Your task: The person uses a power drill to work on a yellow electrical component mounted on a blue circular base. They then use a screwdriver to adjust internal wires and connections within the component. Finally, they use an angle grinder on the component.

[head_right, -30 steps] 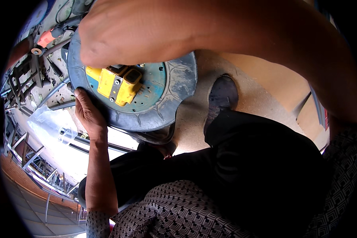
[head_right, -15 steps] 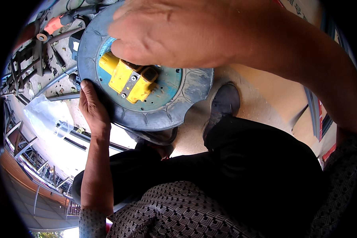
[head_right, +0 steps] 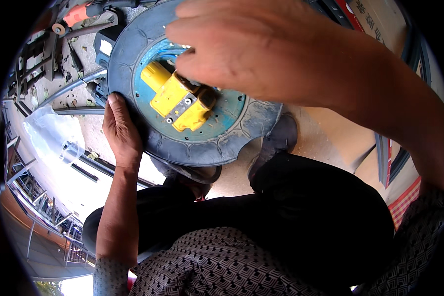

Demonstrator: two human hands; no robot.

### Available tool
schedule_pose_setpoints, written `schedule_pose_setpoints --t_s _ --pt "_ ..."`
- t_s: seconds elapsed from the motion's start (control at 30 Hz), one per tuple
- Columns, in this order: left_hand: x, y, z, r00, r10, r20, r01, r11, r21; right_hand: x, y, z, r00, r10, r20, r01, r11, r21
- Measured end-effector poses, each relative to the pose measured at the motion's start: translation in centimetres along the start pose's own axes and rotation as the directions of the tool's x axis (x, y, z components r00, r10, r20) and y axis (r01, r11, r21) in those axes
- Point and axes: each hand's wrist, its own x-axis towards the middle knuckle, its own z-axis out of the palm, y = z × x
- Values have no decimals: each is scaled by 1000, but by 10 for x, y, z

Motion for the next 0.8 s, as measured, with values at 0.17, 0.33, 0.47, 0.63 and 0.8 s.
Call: schedule_pose_setpoints --t_s 0.17,0.33,0.47,0.63,0.8 --pt "-1 4 -3 999 -38 -21 39 998 46 11 -18 -16 972 108 209 -74 984 -164" --pt "-1 6 3 998 -26 -56 27 999 24 -8 -22 10 995 88 38 -83 991 -102" --pt "-2 7 0 999 -45 -25 45 999 11 -8 -24 8 997 72 39 -68 994 -89" --pt "1 4 -6 993 -115 4 115 992 45 1 -16 14 999 23 -40 -27 993 -117" --pt "0 1 -6 995 -96 -19 97 993 65 16 -9 7 1000 -15 -17 15 999 -48"
